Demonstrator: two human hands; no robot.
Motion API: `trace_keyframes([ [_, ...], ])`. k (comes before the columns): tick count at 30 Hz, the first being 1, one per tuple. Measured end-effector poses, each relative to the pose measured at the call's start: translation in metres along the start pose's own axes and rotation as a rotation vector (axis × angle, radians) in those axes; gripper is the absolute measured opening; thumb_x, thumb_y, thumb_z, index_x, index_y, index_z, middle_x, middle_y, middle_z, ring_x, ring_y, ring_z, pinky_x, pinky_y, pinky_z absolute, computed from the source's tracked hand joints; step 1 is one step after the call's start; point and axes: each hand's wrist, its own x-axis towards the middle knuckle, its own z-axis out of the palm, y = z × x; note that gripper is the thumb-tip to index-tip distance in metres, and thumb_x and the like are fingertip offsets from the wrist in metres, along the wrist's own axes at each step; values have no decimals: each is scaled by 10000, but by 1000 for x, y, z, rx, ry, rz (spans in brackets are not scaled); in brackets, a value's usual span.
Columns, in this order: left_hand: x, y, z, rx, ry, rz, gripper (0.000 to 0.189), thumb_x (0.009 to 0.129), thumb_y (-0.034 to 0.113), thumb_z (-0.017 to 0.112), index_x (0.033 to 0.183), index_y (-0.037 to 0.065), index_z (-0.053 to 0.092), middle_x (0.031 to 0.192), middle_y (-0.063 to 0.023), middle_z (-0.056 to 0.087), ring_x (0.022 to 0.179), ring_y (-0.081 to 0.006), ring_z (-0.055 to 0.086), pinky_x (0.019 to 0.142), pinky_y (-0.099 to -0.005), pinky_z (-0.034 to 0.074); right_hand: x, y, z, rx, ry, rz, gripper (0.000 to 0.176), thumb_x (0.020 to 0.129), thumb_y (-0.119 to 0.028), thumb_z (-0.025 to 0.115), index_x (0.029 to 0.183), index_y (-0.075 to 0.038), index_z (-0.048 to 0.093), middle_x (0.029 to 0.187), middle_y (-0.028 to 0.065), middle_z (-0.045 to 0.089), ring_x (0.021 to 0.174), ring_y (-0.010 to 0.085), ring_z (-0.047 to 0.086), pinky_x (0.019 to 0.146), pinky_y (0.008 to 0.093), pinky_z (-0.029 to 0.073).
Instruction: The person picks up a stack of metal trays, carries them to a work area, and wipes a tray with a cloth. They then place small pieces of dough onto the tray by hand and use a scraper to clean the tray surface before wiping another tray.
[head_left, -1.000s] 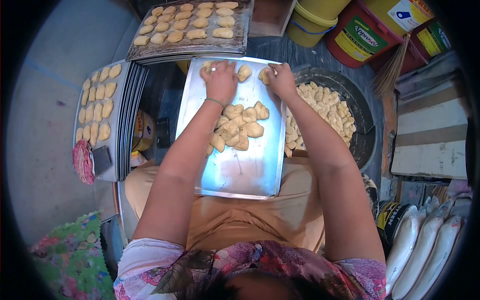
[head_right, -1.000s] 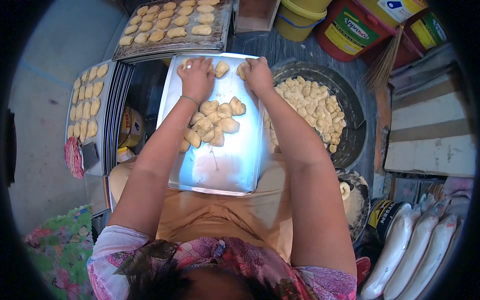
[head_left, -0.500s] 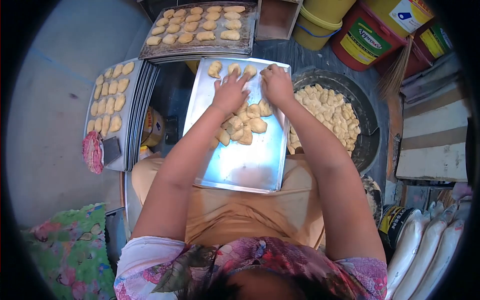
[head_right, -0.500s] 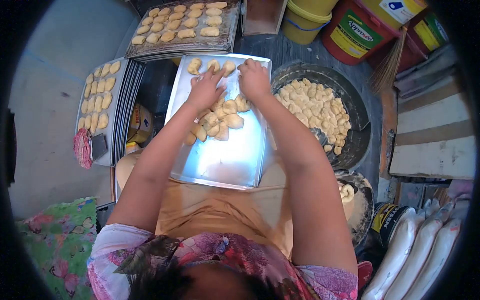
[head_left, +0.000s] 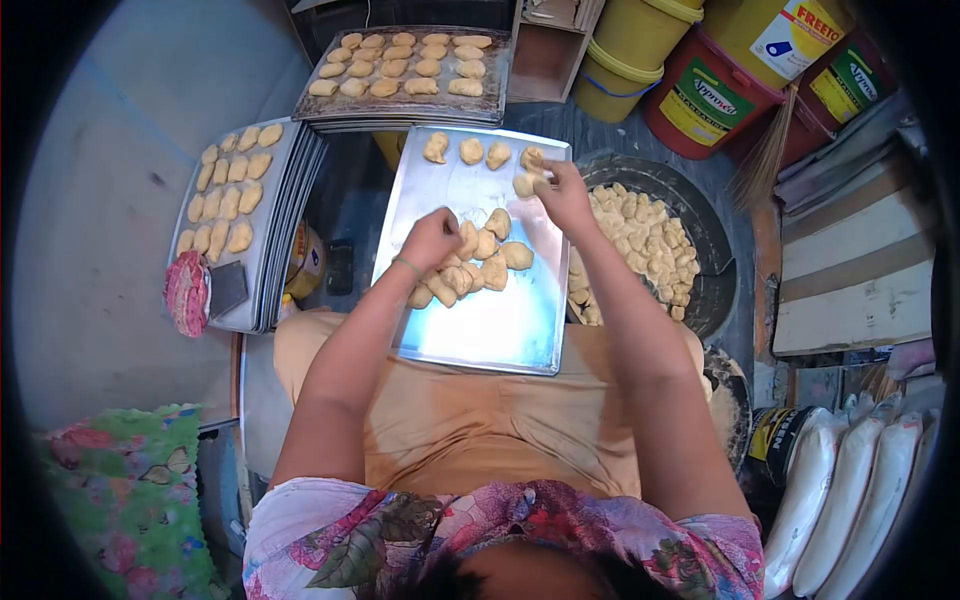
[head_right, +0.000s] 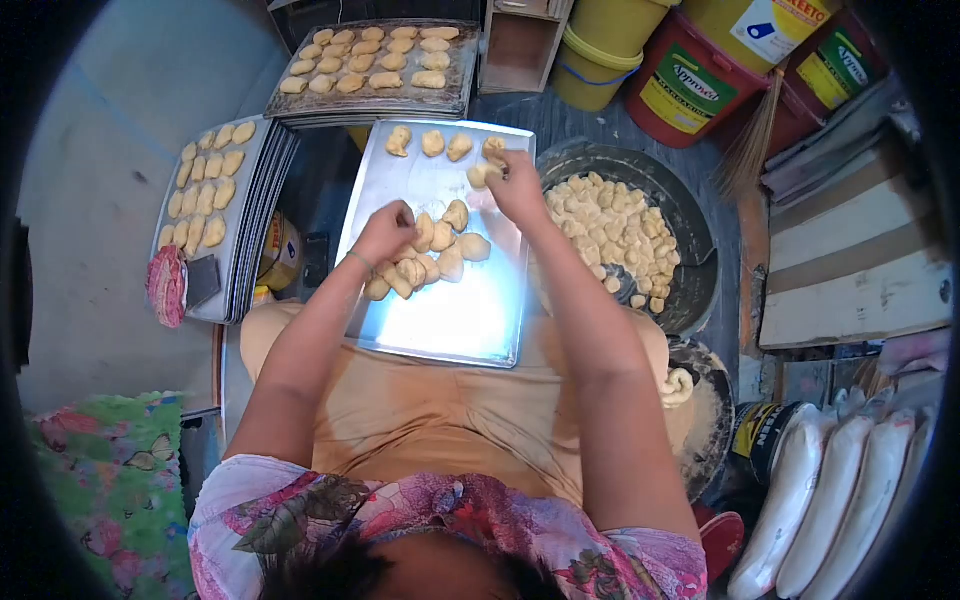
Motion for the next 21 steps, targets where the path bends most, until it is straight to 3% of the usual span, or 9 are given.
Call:
trace_keyframes([
  [1,2,2,-1,-58,85,-16,259,732,50,682,976,16,599,747,-67,597,699,-154,573,662,-289,482,3,-9,10,49,137,-83,332,741,-66,624,1068,-46,677,1063,175,616,965,295,606,836,342,495],
  [2,5,5,-5,-112,168,-33,255,737,43,671,980,16,600,752,-68,601,702,-152,580,654,-288,482,6,-22,23,20,217,-157,313,798,-36,604,1107,-32,656,1082,132,597,951,230,598,811,328,508],
  [5,26,0,-23,-154,362,-29,315,750,38,614,1064,30,603,826,-117,642,754,-212,641,683,-317,509,4,-43,70,-9,311,-259,290,789,-25,565,1065,-33,655,1046,176,579,977,327,587,860,376,482],
  [8,46,-20,-42,120,361,99,356,755,61,617,1110,46,629,917,-166,644,839,-310,636,773,-364,512,-7,-9,118,-422,-172,-143,276,791,-61,589,1060,-65,652,1043,155,573,975,327,572,856,396,465],
  [11,55,-32,-45,297,263,155,373,763,89,640,1133,44,635,982,-190,633,899,-349,620,823,-391,500,-15,-35,101,-402,-124,-125,292,790,-106,612,1080,-94,646,1084,128,566,983,311,557,836,410,454],
  [12,52,-24,-44,319,265,191,383,766,100,650,1143,38,633,990,-193,632,902,-346,621,827,-392,497,-18,-44,89,-447,-12,-142,320,780,-136,634,1099,-111,642,1081,117,570,1008,297,550,809,415,446],
  [15,53,-28,-33,307,365,205,389,776,141,667,1150,37,631,1038,-198,615,929,-362,607,840,-396,490,-29,-46,58,-498,-110,161,427,718,-246,726,1111,-101,650,1054,123,589,1060,298,554,895,422,456],
  [18,64,-34,-27,230,470,211,386,786,184,674,1147,54,632,1099,-187,597,1010,-353,578,884,-414,462,-35,-4,54,-200,-334,352,444,713,-214,725,1124,-70,643,1030,135,615,966,284,615,871,383,494],
  [21,58,-22,-19,415,604,334,363,789,182,664,1139,88,635,1143,-141,582,1098,-309,535,958,-452,390,-22,-15,50,126,-92,444,421,726,-155,703,1123,-33,635,953,140,640,792,247,652,747,329,535],
])
